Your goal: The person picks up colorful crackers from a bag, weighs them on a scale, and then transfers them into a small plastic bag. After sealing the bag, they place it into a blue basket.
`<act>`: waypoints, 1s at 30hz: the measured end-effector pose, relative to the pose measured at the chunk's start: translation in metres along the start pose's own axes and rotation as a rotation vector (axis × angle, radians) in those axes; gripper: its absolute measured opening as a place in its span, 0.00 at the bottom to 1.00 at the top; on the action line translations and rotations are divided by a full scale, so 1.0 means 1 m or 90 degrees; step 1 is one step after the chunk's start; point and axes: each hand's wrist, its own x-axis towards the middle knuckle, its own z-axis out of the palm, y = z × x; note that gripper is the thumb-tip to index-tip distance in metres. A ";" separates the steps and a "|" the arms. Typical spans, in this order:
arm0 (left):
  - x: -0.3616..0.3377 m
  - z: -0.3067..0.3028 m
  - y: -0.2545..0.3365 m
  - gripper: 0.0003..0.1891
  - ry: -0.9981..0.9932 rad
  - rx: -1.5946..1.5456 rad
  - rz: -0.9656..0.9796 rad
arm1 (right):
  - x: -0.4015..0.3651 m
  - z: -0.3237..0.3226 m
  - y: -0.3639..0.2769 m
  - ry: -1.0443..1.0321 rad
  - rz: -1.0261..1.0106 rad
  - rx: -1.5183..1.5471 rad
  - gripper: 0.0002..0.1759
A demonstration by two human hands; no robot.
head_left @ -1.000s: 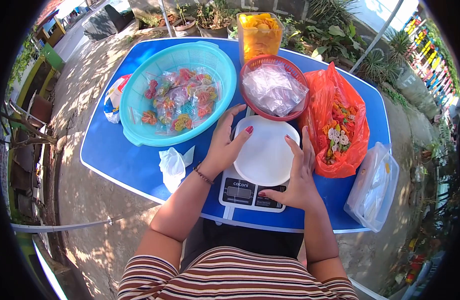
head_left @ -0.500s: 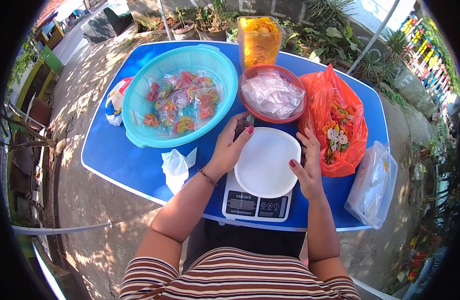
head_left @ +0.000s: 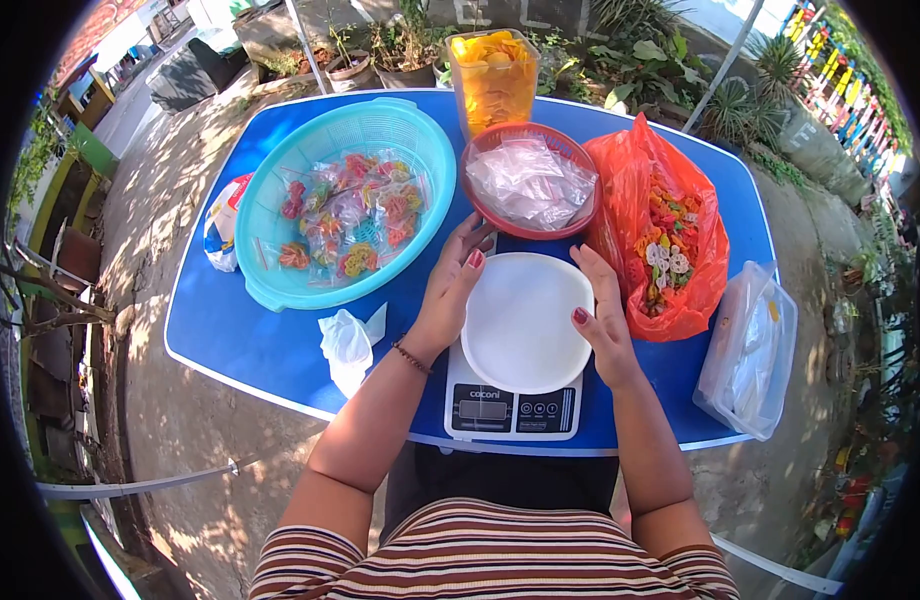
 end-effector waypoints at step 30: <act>-0.001 0.005 -0.023 0.28 0.105 -0.174 -0.077 | -0.001 0.010 0.012 0.053 0.018 0.180 0.43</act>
